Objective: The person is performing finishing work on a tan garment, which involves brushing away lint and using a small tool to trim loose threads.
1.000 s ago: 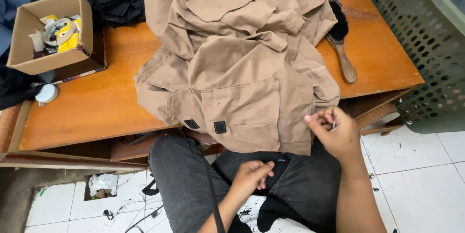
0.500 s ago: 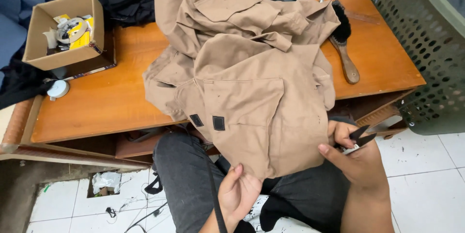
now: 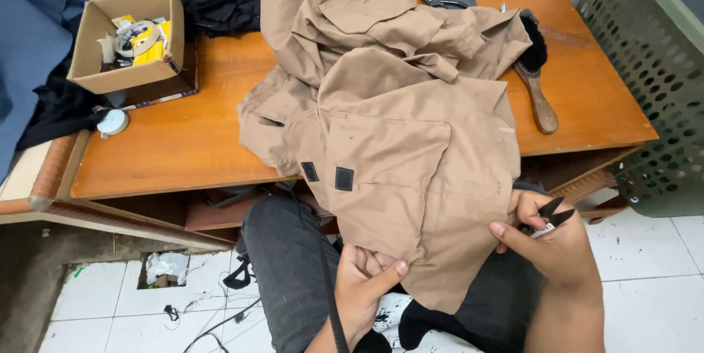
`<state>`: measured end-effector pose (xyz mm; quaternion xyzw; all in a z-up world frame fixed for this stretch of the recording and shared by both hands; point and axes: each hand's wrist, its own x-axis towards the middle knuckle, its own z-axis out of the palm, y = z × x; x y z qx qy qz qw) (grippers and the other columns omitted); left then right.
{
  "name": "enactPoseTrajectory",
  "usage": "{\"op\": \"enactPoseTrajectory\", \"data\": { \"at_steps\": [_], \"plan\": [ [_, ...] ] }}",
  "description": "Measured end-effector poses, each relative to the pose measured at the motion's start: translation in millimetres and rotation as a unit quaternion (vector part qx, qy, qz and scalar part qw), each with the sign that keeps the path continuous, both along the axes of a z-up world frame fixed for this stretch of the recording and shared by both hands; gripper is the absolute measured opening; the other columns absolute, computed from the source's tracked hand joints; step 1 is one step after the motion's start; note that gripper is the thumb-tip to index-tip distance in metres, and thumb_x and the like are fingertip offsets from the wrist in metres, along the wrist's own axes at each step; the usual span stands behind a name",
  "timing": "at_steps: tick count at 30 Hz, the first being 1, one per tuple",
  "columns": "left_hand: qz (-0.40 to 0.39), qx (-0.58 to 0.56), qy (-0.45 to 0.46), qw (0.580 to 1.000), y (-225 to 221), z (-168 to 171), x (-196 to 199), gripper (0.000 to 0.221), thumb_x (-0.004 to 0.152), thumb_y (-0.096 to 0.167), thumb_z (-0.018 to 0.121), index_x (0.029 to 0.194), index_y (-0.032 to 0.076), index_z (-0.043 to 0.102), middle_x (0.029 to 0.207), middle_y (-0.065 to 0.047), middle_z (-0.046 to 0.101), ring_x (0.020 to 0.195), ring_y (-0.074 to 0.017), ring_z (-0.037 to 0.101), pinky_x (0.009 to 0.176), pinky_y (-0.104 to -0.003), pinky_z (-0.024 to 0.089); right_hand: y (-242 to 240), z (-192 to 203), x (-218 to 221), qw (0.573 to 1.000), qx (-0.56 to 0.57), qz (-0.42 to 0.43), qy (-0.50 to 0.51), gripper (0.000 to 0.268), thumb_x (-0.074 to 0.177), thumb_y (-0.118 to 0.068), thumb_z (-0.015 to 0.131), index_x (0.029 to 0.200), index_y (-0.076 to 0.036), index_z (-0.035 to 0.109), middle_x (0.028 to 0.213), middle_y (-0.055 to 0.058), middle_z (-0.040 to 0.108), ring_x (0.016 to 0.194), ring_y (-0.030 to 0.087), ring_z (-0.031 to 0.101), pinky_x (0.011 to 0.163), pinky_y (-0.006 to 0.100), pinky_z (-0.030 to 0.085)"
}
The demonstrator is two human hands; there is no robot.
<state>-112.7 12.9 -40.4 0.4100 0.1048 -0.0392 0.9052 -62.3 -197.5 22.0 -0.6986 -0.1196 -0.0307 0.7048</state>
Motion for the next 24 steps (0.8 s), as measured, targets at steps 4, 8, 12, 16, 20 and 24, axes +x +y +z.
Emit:
{"op": "enactPoseTrajectory", "data": {
  "at_steps": [4, 8, 12, 16, 20, 24],
  "plan": [
    [0.021, -0.034, 0.019, 0.999, 2, -25, -4, 0.051, 0.062, -0.016, 0.070, 0.070, 0.011, 0.027, 0.051, 0.004, 0.026, 0.047, -0.0038, 0.031, 0.055, -0.021, 0.040, 4, -4, 2, 1.000, 0.005, -0.004, -0.012, 0.040, 0.067, 0.004, 0.054, 0.055, -0.015, 0.021, 0.048, 0.006, 0.042, 0.043, 0.014, 0.047, 0.041, 0.020, 0.040],
    [-0.026, -0.092, -0.123, 0.988, -1, 11, -1, 0.080, 0.065, -0.001, 0.072, 0.127, 0.006, 0.021, 0.130, -0.015, 0.038, 0.118, -0.0240, 0.040, 0.098, -0.037, 0.033, 17, 2, 3, 0.995, -0.083, -0.059, 0.000, 0.041, 0.071, 0.006, 0.052, 0.054, -0.013, 0.019, 0.046, 0.002, 0.032, 0.042, 0.012, 0.041, 0.045, 0.021, 0.037],
    [-0.030, -0.123, -0.015, 0.992, -3, 10, -1, 0.081, 0.057, -0.003, 0.071, 0.126, 0.007, 0.029, 0.122, -0.015, 0.048, 0.111, -0.0269, 0.048, 0.094, -0.040, 0.039, 32, 9, 2, 0.980, -0.121, -0.108, -0.111, 0.041, 0.075, 0.004, 0.052, 0.060, -0.012, 0.018, 0.053, 0.000, 0.026, 0.051, 0.010, 0.028, 0.051, 0.021, 0.026],
    [-0.055, -0.224, 0.056, 0.971, -9, -11, 4, 0.034, 0.065, 0.000, 0.063, 0.097, -0.003, 0.053, 0.076, -0.007, 0.059, 0.081, -0.0205, 0.058, 0.082, -0.033, 0.046, 34, 4, 4, 0.957, -0.206, -0.087, -0.183, 0.042, 0.071, -0.004, 0.062, 0.058, -0.012, 0.022, 0.069, 0.005, 0.049, 0.056, 0.008, 0.042, 0.047, 0.018, 0.030],
    [-0.115, -0.208, 0.065, 0.969, -11, -20, 11, 0.052, 0.058, 0.002, 0.068, 0.107, -0.004, 0.049, 0.099, -0.015, 0.058, 0.092, -0.0262, 0.056, 0.084, -0.037, 0.046, 43, 0, 5, 0.938, -0.255, -0.083, -0.220, 0.044, 0.068, -0.009, 0.067, 0.054, -0.011, 0.025, 0.079, 0.007, 0.062, 0.077, 0.013, 0.062, 0.055, 0.020, 0.038],
    [-0.143, -0.083, 0.064, 0.984, -6, 27, 39, 0.062, 0.054, 0.005, 0.070, 0.112, -0.005, 0.051, 0.108, -0.014, 0.059, 0.097, -0.0258, 0.056, 0.087, -0.037, 0.046, 42, 1, 5, 0.962, -0.178, -0.077, -0.193, 0.047, 0.069, 0.004, 0.062, 0.053, -0.012, 0.021, 0.076, 0.013, 0.060, 0.067, 0.011, 0.059, 0.053, 0.016, 0.039]
  ]
}}
